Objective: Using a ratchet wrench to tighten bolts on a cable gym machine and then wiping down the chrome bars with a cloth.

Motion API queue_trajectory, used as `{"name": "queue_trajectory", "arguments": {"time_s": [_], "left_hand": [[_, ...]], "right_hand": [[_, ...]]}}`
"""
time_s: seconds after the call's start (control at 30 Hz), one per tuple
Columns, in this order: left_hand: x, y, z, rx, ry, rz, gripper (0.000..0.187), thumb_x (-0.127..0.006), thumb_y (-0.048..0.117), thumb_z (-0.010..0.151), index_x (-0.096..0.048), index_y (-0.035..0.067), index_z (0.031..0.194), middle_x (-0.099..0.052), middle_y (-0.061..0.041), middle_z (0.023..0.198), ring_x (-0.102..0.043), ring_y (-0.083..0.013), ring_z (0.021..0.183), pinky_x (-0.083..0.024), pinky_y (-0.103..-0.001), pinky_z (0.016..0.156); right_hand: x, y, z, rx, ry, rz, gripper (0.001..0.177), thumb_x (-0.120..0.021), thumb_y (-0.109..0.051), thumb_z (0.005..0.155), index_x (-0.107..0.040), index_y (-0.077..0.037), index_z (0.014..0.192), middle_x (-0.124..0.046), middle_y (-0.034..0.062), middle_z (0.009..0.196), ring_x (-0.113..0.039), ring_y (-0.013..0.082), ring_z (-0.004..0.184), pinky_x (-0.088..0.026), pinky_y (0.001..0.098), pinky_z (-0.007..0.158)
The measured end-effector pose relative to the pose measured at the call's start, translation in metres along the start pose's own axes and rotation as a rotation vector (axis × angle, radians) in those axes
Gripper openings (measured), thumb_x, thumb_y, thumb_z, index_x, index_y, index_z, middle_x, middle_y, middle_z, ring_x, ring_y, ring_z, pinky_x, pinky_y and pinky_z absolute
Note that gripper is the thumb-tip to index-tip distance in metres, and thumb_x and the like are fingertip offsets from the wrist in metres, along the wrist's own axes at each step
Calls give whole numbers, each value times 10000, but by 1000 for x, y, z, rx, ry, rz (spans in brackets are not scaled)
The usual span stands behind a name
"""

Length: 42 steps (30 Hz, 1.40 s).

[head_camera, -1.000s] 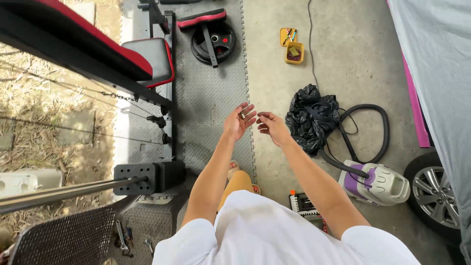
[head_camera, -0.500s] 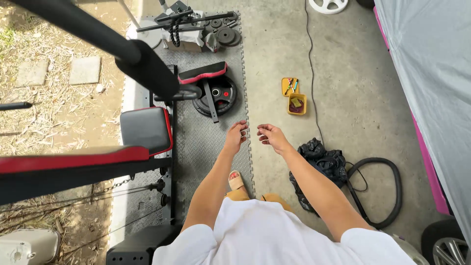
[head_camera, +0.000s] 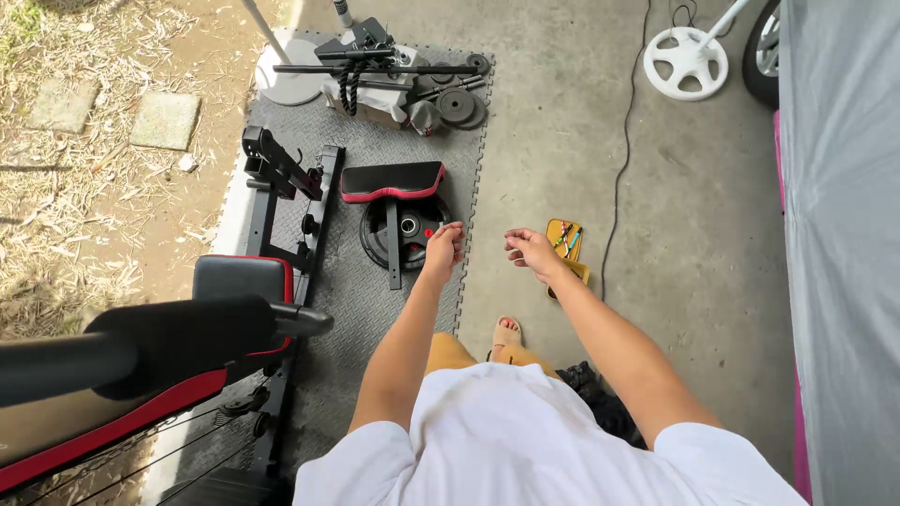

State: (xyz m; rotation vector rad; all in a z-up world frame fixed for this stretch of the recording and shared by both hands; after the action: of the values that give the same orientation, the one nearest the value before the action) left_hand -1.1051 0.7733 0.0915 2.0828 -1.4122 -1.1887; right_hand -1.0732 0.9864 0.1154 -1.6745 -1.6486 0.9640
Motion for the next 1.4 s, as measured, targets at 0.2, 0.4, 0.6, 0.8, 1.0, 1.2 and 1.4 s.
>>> {"name": "queue_trajectory", "arguments": {"time_s": [0.2, 0.4, 0.6, 0.8, 1.0, 1.2, 1.4], "left_hand": [[2, 38, 92, -97, 102, -49, 231, -528, 162, 996, -676, 102, 1164, -665, 8, 858, -464, -63, 589, -368, -253, 496], [44, 85, 172, -248, 253, 131, 284, -470, 88, 965, -676, 64, 1158, -696, -28, 859, -532, -78, 585, -415, -271, 522], [71, 165, 252, -324, 376, 357, 279, -498, 81, 965, -720, 21, 1123, -764, -43, 889, -578, -71, 661, -468, -241, 608], [104, 177, 357, -311, 395, 187, 304, -461, 83, 971, -705, 14, 1138, -752, -40, 884, -557, -61, 665, -454, -243, 610], [150, 167, 466, -295, 555, 222, 285, -488, 92, 965, -711, 34, 1133, -745, -26, 888, -525, -42, 634, -429, -231, 579], [197, 97, 586, -317, 575, 94, 308, -469, 80, 965, -701, 26, 1161, -741, -26, 887, -481, -40, 603, -408, -220, 558], [227, 45, 634, -299, 601, 20, 316, -455, 70, 971, -686, 20, 1181, -714, -23, 884, -476, -44, 601, -404, -228, 552]], "right_hand": [[22, -78, 128, -61, -71, -235, 231, -645, -257, 980, -688, -127, 1166, -700, -22, 985, -643, 105, 804, -543, 296, 712], [29, -100, 291, -75, -139, -482, 264, -661, -259, 959, -689, -113, 1177, -701, -14, 980, -638, 105, 799, -509, 303, 674], [18, -121, 439, -47, -91, -823, 339, -733, -276, 896, -753, -106, 1189, -778, 66, 1040, -728, 207, 865, -574, 345, 772], [0, -87, 601, 94, -201, -1320, 352, -760, -371, 874, -790, -135, 1133, -767, 131, 1139, -713, 318, 1080, -551, 409, 945], [-27, -31, 778, 113, -310, -1302, 395, -766, -356, 840, -783, -112, 1149, -758, 140, 1158, -704, 331, 1103, -546, 424, 958], [-42, 43, 933, 152, -322, -1408, 404, -762, -360, 837, -781, -117, 1159, -740, 132, 1202, -674, 342, 1152, -520, 426, 1001], [-57, 99, 1011, 48, -309, -1352, 598, -788, -411, 803, -694, -149, 1333, -705, 131, 1300, -649, 318, 1235, -484, 410, 1068]]}}
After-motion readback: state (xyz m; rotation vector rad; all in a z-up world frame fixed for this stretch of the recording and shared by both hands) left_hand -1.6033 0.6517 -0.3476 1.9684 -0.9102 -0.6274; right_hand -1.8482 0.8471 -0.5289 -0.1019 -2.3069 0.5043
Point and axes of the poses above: each hand's wrist, its own z-axis towards the middle knuckle, its own x-axis out of the back of the hand, y = z × x, the point moved 9 cm from there along z, towards the middle knuckle
